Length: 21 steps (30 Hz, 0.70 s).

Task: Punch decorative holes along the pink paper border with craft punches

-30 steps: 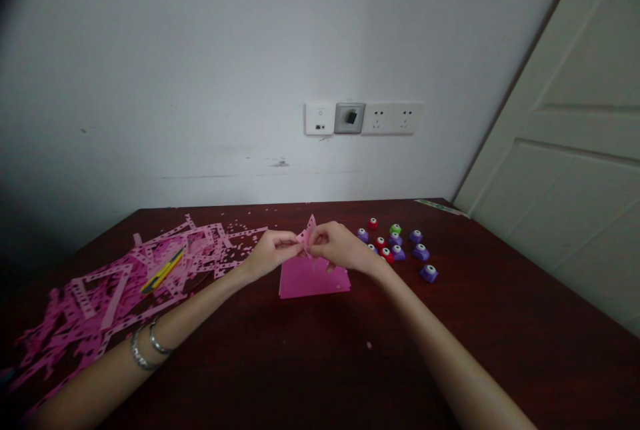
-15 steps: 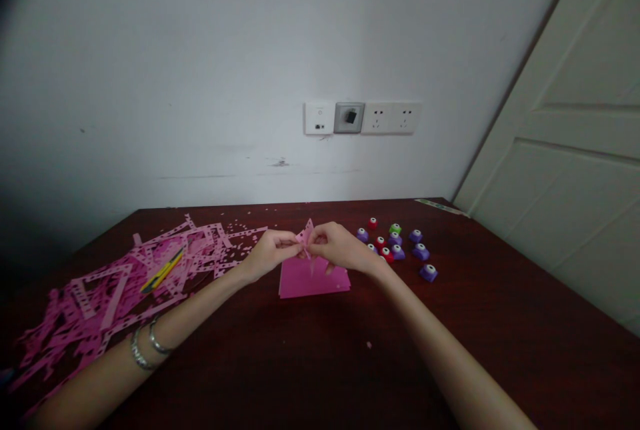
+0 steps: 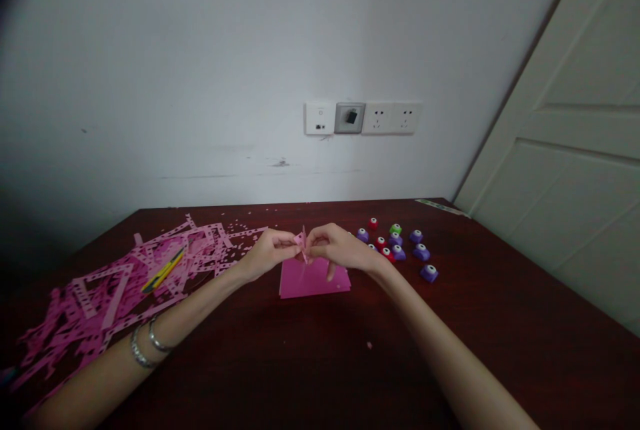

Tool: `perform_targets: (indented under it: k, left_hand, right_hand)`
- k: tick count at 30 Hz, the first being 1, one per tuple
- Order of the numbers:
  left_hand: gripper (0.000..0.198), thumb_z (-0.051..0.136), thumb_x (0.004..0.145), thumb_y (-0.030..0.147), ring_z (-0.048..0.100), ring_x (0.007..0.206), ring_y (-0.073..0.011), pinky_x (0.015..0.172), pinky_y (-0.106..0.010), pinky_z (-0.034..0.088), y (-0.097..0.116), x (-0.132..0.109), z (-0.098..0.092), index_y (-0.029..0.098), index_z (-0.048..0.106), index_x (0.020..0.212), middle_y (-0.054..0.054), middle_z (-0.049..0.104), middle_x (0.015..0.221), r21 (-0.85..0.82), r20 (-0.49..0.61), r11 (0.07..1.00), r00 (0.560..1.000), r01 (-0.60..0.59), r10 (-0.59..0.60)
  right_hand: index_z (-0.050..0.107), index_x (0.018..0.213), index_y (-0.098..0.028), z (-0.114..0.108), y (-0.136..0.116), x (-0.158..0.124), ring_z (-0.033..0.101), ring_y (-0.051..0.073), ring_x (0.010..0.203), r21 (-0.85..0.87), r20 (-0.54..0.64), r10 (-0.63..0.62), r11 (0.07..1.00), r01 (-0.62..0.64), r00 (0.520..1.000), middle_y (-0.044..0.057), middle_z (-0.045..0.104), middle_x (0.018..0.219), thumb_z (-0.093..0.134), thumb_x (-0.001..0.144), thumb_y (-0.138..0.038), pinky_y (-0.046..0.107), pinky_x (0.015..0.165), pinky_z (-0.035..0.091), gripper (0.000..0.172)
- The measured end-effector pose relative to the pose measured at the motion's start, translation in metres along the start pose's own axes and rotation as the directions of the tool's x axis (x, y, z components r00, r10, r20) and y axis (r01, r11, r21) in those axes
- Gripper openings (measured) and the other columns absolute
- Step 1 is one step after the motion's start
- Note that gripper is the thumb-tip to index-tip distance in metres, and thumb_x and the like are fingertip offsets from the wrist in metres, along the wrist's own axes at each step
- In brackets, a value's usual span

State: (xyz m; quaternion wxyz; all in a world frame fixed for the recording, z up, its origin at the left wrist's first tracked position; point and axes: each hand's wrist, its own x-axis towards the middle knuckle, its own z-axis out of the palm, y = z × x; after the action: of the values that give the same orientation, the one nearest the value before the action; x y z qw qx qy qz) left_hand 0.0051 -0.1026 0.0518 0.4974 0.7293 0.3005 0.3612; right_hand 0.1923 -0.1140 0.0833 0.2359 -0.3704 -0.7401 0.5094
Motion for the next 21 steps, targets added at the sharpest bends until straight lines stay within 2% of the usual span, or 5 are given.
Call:
perform_targets:
  k: [3,6,12,16,21]
  left_hand:
    - [0.02,0.058,0.076,0.028,0.064,0.075,-0.0161,0.075,-0.032,0.05,0.0,0.0,0.0,0.01,0.066,0.074,-0.008,0.069,0.077,-0.068,-0.004,0.998,1.0,0.01,-0.01]
    - [0.019,0.059,0.075,0.029,0.064,0.073,-0.0149,0.075,-0.031,0.049,0.002,0.003,-0.008,0.011,0.065,0.072,-0.008,0.069,0.075,-0.032,-0.035,0.999,0.999,0.012,-0.013]
    - [0.018,0.057,0.073,0.029,0.062,0.067,-0.0129,0.069,-0.028,0.048,0.009,0.01,-0.056,0.013,0.065,0.072,-0.007,0.067,0.073,0.218,-0.14,0.972,0.988,0.088,-0.058]
    - [0.021,0.052,0.074,0.03,0.06,0.064,-0.013,0.063,-0.025,0.045,0.017,0.008,-0.084,0.014,0.065,0.073,-0.005,0.067,0.071,0.449,-0.241,0.886,0.971,0.115,-0.004]
    - [0.022,0.049,0.074,0.029,0.059,0.067,-0.0132,0.064,-0.024,0.043,0.03,0.002,-0.095,0.014,0.065,0.072,-0.004,0.067,0.071,0.593,-0.272,0.802,0.956,0.074,0.113]
  right_hand:
    - [0.059,0.078,-0.013,-0.003,-0.001,-0.001,0.058,0.009,0.055,0.019,0.008,0.0,1.0,0.0,1.0,0.004,0.062,0.078,0.056,0.075,-0.026,0.017,0.039,0.049,0.013]
    - [0.059,0.08,-0.013,-0.007,-0.003,-0.003,0.058,0.009,0.054,0.002,0.001,0.013,1.0,-0.013,1.0,0.004,0.063,0.078,0.057,0.075,-0.027,0.017,0.04,0.05,0.015]
    - [0.061,0.079,-0.012,-0.003,0.0,-0.002,0.054,0.007,0.05,-0.096,0.03,0.053,0.994,-0.049,0.998,0.002,0.061,0.068,0.059,0.074,-0.028,0.016,0.039,0.047,0.017]
    - [0.061,0.076,-0.012,0.03,0.009,0.017,0.055,0.008,0.05,-0.18,0.093,0.069,0.982,-0.051,0.993,0.001,0.06,0.066,0.057,0.072,-0.022,0.018,0.039,0.048,0.012]
    - [0.062,0.075,-0.012,0.091,0.011,0.064,0.053,0.007,0.044,-0.347,0.185,0.063,0.938,0.005,0.981,-0.001,0.059,0.061,0.051,0.071,-0.012,0.017,0.04,0.045,0.011]
